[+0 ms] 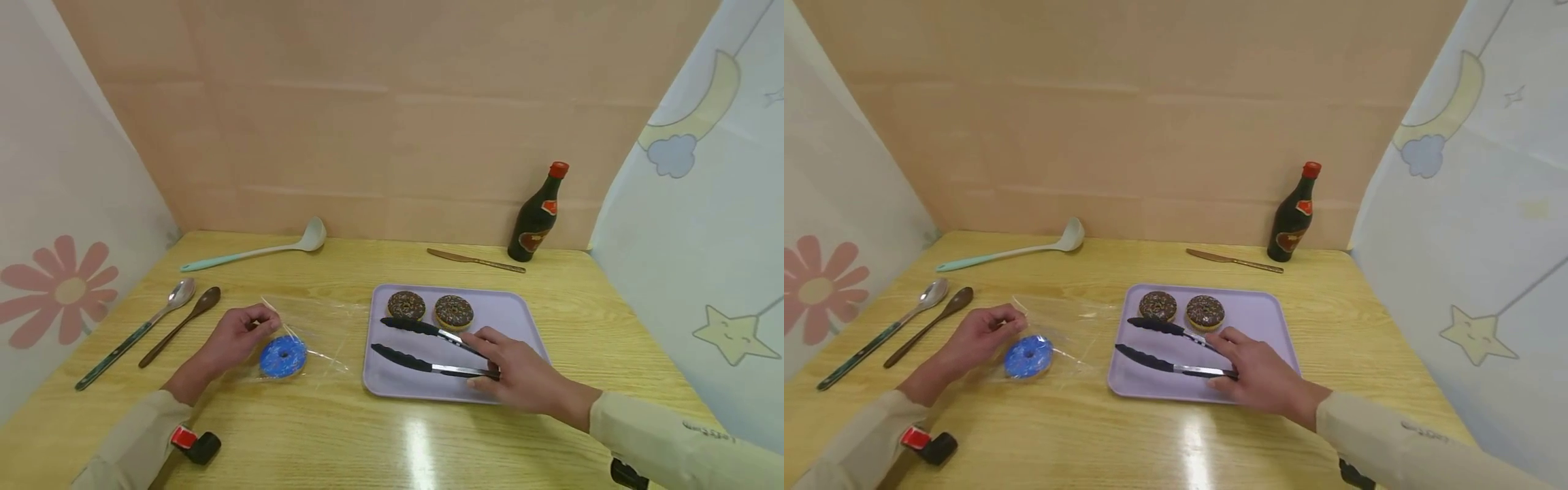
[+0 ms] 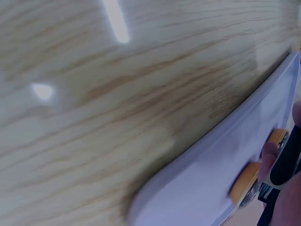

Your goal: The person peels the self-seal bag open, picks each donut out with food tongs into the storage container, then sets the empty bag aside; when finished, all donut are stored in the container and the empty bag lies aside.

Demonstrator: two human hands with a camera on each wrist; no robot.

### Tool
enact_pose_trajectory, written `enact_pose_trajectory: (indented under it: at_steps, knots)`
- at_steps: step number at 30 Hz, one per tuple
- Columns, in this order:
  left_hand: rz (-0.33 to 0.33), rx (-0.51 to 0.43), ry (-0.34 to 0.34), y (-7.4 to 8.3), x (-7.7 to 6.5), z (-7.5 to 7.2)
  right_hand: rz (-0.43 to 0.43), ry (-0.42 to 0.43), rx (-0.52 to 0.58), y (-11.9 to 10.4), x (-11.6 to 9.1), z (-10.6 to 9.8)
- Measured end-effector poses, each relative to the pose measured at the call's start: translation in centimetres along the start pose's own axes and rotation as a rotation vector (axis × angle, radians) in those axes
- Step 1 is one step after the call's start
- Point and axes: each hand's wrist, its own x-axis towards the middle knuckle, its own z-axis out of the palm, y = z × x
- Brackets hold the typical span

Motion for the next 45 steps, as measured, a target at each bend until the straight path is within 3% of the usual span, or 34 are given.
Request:
enact_pose_trajectory:
  at_steps: [7,21,29,40,45]
  knots:
    - [-0.023,-0.008,-0.009,0.0,0.1,-0.1,0.014,-0.14,-0.058,-1.5,2.9,0.8]
    - [-0.044,-0.041,-0.007,0.2,0.1,0.0,-0.067,-0.216,-0.084,-3.4,7.8,2.7]
    - [-0.002,-0.04,0.0,0.2,0.2,0.3,-0.124,-0.245,-0.086,-3.7,8.9,3.0]
    - [-0.011,-0.078,-0.003,0.4,-0.1,0.6,-0.109,-0.329,-0.055,-3.2,9.5,3.4]
    - [-0.005,-0.051,0.001,0.8,-0.1,0.7,-0.123,-0.331,-0.031,-3.6,9.9,3.8]
